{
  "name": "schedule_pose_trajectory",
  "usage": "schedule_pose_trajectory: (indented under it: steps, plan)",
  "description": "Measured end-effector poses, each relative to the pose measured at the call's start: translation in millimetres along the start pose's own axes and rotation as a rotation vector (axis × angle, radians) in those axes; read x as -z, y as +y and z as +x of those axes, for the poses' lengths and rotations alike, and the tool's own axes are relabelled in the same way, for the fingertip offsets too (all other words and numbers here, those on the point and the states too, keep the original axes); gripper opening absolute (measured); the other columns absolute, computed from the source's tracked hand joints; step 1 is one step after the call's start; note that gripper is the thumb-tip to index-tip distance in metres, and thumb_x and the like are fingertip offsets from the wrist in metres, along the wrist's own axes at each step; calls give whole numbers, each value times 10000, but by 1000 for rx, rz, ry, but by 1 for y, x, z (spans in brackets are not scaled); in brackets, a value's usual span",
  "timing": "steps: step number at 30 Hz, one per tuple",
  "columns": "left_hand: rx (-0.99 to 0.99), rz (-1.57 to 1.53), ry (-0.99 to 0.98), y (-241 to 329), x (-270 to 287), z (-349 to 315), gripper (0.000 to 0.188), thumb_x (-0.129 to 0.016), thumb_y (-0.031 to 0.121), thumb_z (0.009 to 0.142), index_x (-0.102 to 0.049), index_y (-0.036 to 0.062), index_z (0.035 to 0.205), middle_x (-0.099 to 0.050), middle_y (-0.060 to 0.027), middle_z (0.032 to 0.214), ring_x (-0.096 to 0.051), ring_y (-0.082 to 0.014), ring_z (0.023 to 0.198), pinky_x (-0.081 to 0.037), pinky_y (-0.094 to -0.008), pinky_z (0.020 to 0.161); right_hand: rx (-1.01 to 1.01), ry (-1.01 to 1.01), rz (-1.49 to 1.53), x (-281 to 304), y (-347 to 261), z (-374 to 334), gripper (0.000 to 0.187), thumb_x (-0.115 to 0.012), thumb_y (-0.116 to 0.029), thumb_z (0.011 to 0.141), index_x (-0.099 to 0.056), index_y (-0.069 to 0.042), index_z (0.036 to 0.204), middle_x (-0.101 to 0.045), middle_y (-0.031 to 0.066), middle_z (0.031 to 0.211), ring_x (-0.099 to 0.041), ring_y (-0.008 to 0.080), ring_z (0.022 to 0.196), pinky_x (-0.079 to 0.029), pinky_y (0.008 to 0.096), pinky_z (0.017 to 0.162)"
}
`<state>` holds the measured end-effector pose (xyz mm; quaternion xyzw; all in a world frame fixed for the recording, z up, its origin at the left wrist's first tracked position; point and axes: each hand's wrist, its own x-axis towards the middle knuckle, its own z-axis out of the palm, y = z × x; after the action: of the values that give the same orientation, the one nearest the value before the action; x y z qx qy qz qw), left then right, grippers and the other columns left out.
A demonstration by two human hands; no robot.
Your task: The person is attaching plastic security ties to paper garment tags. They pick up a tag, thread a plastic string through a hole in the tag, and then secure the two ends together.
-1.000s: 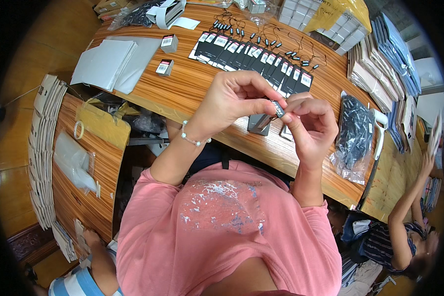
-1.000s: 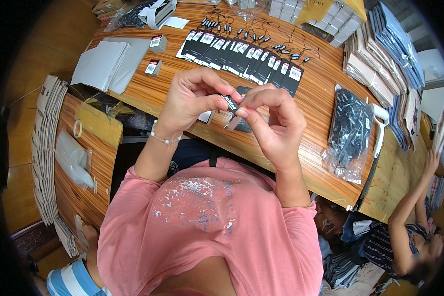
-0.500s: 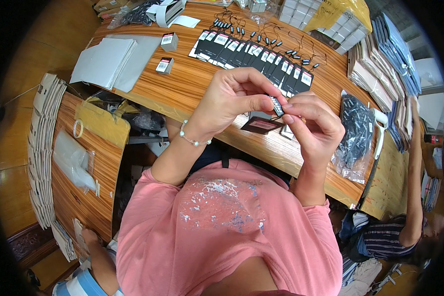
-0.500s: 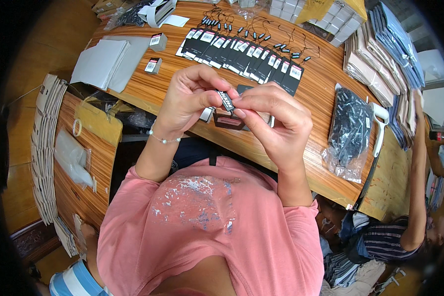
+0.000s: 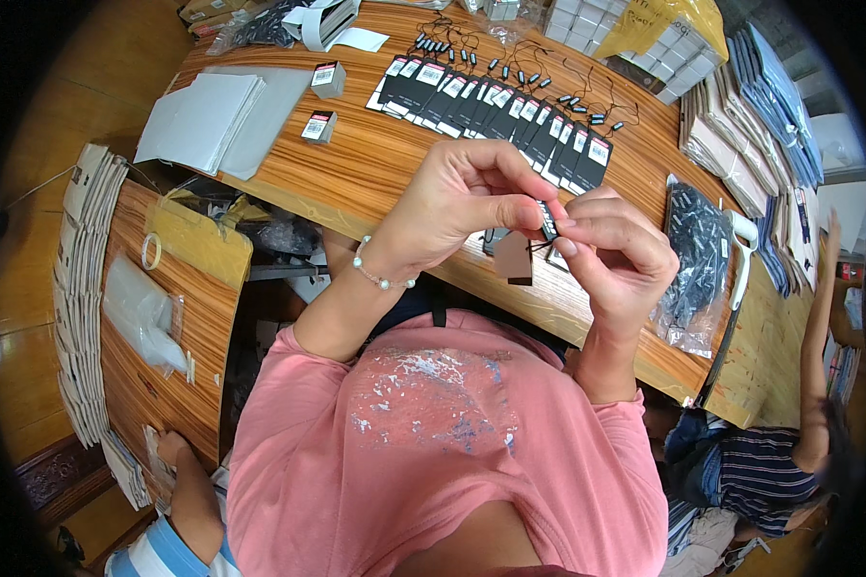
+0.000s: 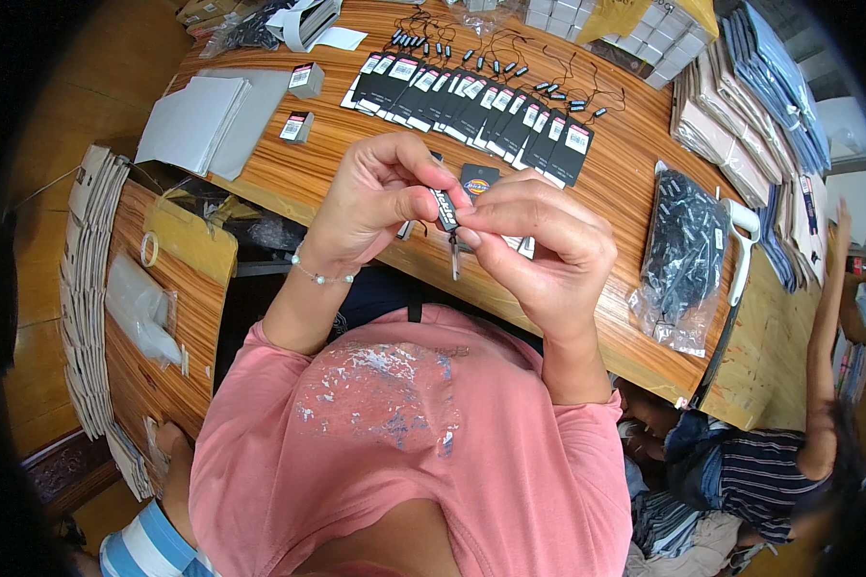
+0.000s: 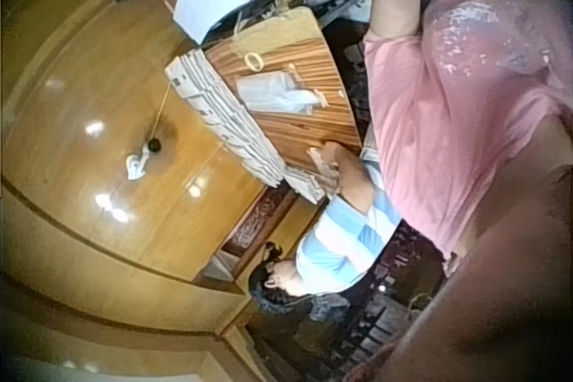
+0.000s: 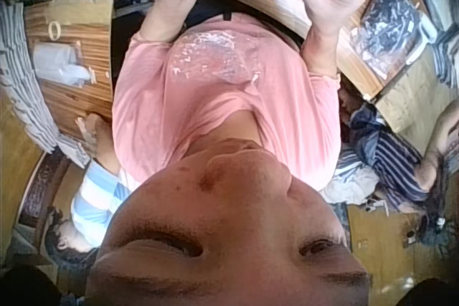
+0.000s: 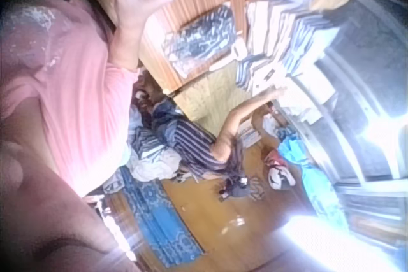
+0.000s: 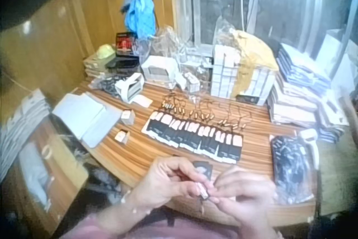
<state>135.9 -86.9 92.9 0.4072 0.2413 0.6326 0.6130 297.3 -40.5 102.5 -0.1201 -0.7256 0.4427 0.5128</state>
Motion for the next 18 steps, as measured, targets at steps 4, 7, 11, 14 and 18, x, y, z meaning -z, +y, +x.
schedule_pose_trajectory:
  steps: [4,7,11,14,18]
  plan:
    - [22,-37,-17,0,0,1,180,-690,75,709,-582,3,834,-627,-129,792,-623,-171,750,-525,-247,648,20,-24,3,3,2,0,114,-655,69,614,-636,34,721,-622,104,705,-584,196,670,-444,283,615]
    - [7,-64,-41,-3,3,4,178,-689,76,711,-582,3,833,-627,-126,800,-623,-173,753,-526,-255,659,-52,-42,88,5,0,3,122,-655,72,619,-638,40,736,-622,112,720,-585,193,674,-444,280,617]
    - [18,-57,-36,-2,4,4,174,-685,71,714,-582,1,835,-628,-126,809,-623,-175,759,-526,-263,674,-57,-38,71,6,3,2,130,-656,77,619,-641,40,743,-623,115,729,-588,186,677,-445,271,620]
    - [8,-38,-24,-4,3,4,171,-683,64,716,-582,1,838,-629,-128,811,-624,-177,761,-527,-266,678,-59,-24,38,6,2,1,134,-655,79,616,-642,37,742,-624,113,727,-590,184,676,-446,269,620]
    - [29,-34,-20,-3,4,4,170,-681,58,716,-580,0,841,-629,-135,812,-625,-180,758,-526,-266,668,-37,-20,-18,5,0,1,124,-654,62,616,-641,32,735,-624,108,717,-591,192,671,-449,280,617]
